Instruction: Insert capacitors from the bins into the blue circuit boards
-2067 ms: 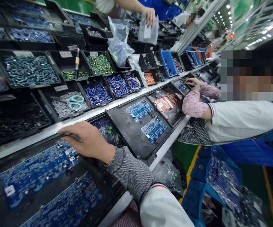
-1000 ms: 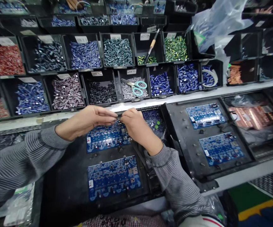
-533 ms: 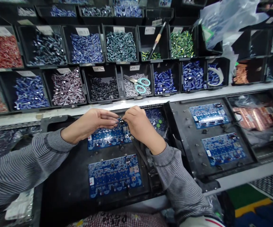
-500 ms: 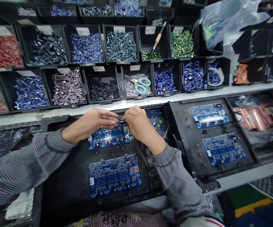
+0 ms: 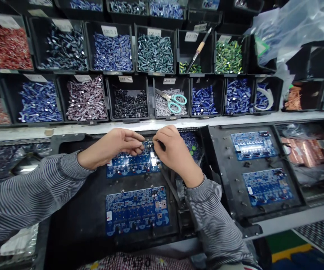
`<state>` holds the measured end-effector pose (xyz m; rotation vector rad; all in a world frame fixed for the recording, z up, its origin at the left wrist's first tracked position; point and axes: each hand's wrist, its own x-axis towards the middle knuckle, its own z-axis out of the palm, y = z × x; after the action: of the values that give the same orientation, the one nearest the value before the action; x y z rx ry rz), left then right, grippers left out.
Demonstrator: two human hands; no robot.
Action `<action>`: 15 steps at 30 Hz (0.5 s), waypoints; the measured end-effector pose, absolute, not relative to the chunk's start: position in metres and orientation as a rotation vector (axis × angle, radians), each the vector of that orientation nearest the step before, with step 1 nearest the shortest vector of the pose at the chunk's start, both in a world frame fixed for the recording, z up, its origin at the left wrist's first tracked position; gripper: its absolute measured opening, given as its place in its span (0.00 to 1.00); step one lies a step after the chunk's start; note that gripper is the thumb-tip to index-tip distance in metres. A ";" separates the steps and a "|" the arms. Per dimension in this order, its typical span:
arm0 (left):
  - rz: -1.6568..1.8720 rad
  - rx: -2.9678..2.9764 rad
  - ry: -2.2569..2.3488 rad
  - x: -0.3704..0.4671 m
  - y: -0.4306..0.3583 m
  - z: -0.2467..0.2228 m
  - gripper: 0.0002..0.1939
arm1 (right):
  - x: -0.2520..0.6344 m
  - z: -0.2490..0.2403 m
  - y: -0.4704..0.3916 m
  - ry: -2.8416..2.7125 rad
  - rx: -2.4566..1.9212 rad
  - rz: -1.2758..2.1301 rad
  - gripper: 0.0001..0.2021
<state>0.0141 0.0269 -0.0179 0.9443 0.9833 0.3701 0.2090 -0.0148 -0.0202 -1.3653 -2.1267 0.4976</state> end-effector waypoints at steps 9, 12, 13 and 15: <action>0.346 0.984 1.009 0.012 0.029 -0.011 0.04 | 0.210 -0.029 -0.014 -2.228 -1.397 0.496 0.09; 0.339 0.868 0.975 0.013 0.027 -0.013 0.09 | 0.208 -0.024 -0.017 -2.171 -1.350 0.511 0.09; 0.339 0.842 0.951 0.013 0.026 -0.013 0.11 | 0.207 -0.021 -0.019 -2.135 -1.319 0.523 0.09; 0.323 0.809 0.889 0.012 0.026 -0.011 0.14 | 0.204 -0.014 -0.023 -2.076 -1.256 0.541 0.08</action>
<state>0.0124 0.0264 -0.0111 0.8090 0.8888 0.3228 0.2037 -0.0232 -0.0137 -1.2565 -2.0764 0.5407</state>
